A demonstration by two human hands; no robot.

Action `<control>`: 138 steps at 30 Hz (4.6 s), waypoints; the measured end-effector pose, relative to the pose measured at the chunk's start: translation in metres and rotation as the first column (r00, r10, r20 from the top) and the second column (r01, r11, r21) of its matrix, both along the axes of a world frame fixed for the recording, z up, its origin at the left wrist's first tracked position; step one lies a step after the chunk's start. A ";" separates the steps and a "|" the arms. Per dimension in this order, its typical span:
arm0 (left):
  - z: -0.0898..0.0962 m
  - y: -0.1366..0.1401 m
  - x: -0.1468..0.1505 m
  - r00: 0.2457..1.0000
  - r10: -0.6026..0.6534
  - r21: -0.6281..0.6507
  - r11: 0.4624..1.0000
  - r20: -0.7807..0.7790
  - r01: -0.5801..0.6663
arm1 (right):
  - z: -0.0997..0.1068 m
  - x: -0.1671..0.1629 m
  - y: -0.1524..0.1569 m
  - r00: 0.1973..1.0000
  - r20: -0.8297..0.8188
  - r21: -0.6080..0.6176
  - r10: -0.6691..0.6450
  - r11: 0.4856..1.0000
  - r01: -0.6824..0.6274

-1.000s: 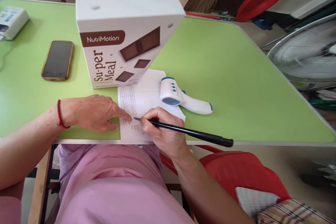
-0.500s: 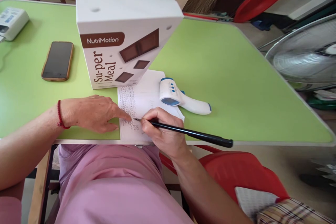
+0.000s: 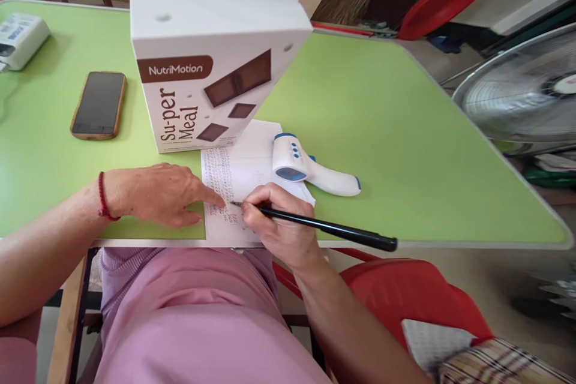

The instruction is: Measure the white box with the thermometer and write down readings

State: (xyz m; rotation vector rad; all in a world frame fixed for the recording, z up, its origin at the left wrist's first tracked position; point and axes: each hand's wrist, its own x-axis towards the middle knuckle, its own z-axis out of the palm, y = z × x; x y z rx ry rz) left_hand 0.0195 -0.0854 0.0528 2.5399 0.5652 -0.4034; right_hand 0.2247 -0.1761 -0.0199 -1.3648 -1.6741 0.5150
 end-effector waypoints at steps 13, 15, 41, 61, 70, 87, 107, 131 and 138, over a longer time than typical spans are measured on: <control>0.003 0.000 0.000 1.000 0.003 0.002 1.000 -0.020 -0.003 | 0.002 -0.002 0.000 1.000 -0.003 -0.036 -0.009 0.999 0.008; 0.003 0.000 0.000 1.000 0.009 -0.003 1.000 -0.022 -0.009 | 0.001 -0.002 -0.001 1.000 -0.010 -0.023 -0.024 0.999 0.023; 0.005 0.000 0.002 0.998 0.017 -0.006 1.000 -0.053 -0.018 | 0.002 -0.002 0.000 1.000 0.008 0.016 -0.006 1.000 0.006; 0.004 0.000 0.000 0.999 0.008 0.015 1.000 -0.053 -0.007 | -0.002 0.000 -0.001 0.999 0.005 0.055 -0.048 0.997 0.047; 0.003 -0.001 0.002 0.998 0.011 0.013 1.000 -0.058 -0.010 | -0.003 -0.001 -0.001 0.999 0.003 0.032 -0.040 0.999 0.040; 0.003 -0.001 0.001 0.999 0.015 0.018 1.000 -0.046 -0.014 | -0.004 0.000 -0.002 0.998 0.017 0.055 -0.057 0.997 0.056; 0.004 0.000 0.001 0.998 0.007 0.014 1.000 -0.064 -0.006 | 0.000 0.000 -0.002 0.999 -0.007 0.010 -0.048 0.999 0.048; 0.002 -0.001 -0.003 1.000 0.017 0.012 1.000 -0.017 -0.017 | -0.004 0.032 0.005 0.885 0.466 0.243 0.002 0.961 -0.130; -0.001 0.001 -0.007 0.975 0.027 0.019 0.999 0.223 -0.032 | -0.005 0.015 -0.008 0.846 0.522 0.189 -0.106 0.982 0.006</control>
